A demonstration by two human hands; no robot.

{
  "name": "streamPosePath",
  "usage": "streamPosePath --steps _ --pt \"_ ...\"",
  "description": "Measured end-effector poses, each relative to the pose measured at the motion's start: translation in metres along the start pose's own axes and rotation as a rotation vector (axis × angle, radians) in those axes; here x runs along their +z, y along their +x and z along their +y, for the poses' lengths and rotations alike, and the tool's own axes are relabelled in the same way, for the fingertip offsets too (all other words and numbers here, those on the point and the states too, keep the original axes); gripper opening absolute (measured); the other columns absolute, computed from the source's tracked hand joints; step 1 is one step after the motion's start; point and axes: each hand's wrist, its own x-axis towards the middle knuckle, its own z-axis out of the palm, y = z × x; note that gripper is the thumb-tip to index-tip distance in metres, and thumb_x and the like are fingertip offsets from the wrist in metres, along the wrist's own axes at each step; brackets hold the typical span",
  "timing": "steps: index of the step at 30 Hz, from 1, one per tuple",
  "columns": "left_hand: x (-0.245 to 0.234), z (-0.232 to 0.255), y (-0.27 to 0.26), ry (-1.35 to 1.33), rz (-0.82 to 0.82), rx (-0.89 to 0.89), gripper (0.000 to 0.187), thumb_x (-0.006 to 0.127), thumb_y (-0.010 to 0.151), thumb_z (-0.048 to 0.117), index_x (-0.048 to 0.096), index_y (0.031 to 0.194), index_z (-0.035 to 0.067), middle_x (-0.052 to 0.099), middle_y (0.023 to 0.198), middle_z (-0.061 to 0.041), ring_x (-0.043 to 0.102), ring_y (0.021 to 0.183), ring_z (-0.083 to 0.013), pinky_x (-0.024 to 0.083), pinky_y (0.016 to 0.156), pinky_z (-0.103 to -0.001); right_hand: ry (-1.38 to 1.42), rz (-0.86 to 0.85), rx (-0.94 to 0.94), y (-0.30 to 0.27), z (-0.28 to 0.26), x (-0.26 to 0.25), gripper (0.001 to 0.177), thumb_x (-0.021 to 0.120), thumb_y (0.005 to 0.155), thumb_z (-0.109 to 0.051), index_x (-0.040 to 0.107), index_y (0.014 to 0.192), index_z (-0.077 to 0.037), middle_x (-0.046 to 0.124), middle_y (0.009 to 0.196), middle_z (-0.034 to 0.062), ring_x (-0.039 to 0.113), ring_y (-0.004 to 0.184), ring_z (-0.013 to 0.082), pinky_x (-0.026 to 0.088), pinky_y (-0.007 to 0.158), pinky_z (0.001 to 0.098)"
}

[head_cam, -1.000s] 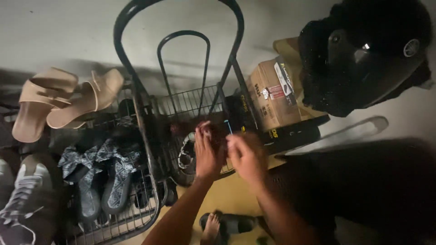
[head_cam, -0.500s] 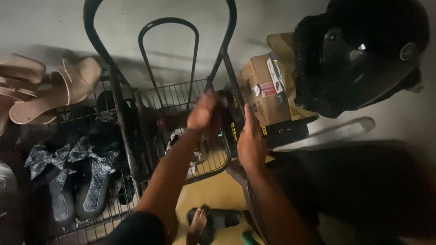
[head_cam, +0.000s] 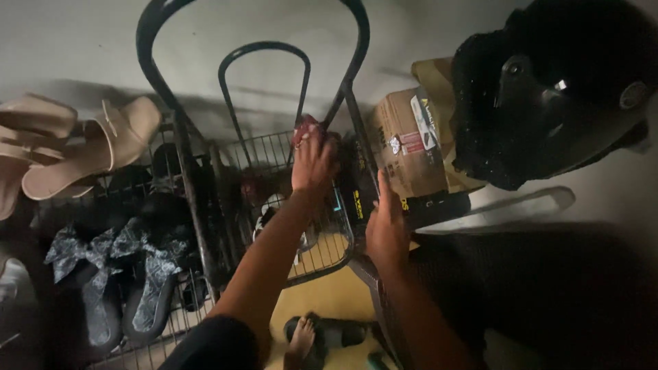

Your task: Organizing, wiping, and arranging various pairs of shoes on a multi-tier metal shoe rack.

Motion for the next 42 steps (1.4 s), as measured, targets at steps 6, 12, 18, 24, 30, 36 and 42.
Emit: streamPosePath --steps 6,12,18,24,30,36,42 --pt "0.000 0.002 0.004 0.394 -0.126 0.006 0.078 0.067 0.087 0.042 0.037 0.152 0.009 0.035 0.154 -0.021 0.033 0.143 -0.0465 0.035 0.116 -0.053 -0.027 0.025 -0.005 0.001 0.009 0.007 0.075 0.058 0.091 0.008 0.036 0.160 -0.013 0.063 0.125 0.0222 0.068 0.102 0.0356 0.056 0.084 0.0422" --pt "0.092 0.000 -0.064 -0.011 -0.023 -0.112 0.071 0.061 0.098 0.032 0.036 0.161 0.012 0.037 0.161 -0.030 0.047 0.138 -0.0462 0.056 0.096 -0.049 -0.051 0.044 -0.037 -0.003 0.005 0.004 0.078 0.058 0.088 0.009 0.036 0.160 -0.013 0.064 0.125 0.0211 0.068 0.101 0.0361 0.056 0.085 0.0432" --pt "0.003 0.059 -0.167 -0.355 -0.270 -0.436 0.080 0.061 0.092 0.052 0.035 0.155 0.012 0.050 0.144 -0.028 0.048 0.133 -0.0489 0.042 0.109 -0.057 -0.024 -0.016 0.044 -0.004 0.005 0.004 0.076 0.056 0.091 0.007 0.034 0.160 -0.015 0.060 0.138 0.0223 0.067 0.106 0.0378 0.054 0.087 0.0464" --pt "0.004 0.066 -0.169 -0.141 0.140 -0.058 0.092 0.074 0.076 0.021 0.034 0.157 0.006 0.033 0.166 -0.027 0.032 0.152 -0.0436 0.031 0.124 -0.051 -0.043 0.012 -0.041 -0.007 0.010 0.003 0.074 0.055 0.094 0.005 0.032 0.162 -0.015 0.055 0.148 0.0203 0.063 0.120 0.0394 0.053 0.096 0.0446" --pt "0.107 0.053 -0.220 -0.572 -0.209 -0.189 0.058 0.061 0.087 0.007 0.047 0.144 0.003 0.056 0.139 -0.022 0.063 0.113 -0.0411 0.053 0.093 -0.048 -0.065 0.026 -0.078 -0.007 0.008 -0.001 0.076 0.055 0.092 0.005 0.029 0.161 -0.014 0.051 0.153 0.0223 0.054 0.134 0.0427 0.049 0.102 0.0460" --pt "-0.005 0.092 -0.238 -0.510 0.081 0.141 0.058 0.071 0.087 0.019 0.054 0.141 0.002 0.054 0.140 -0.018 0.056 0.122 -0.0392 0.047 0.102 -0.047 -0.074 -0.071 0.042 -0.007 0.002 -0.007 0.076 0.054 0.094 0.003 0.029 0.163 -0.017 0.053 0.149 0.0219 0.056 0.129 0.0438 0.048 0.103 0.0495" --pt "0.095 0.084 -0.237 -0.040 0.005 0.344 0.045 0.060 0.091 0.016 0.054 0.135 0.007 0.023 0.170 -0.016 0.039 0.148 -0.0377 0.041 0.121 -0.049 -0.091 0.017 -0.044 -0.009 0.007 0.002 0.078 0.055 0.093 0.003 0.028 0.162 -0.019 0.054 0.150 0.0228 0.061 0.119 0.0469 0.053 0.093 0.0516"
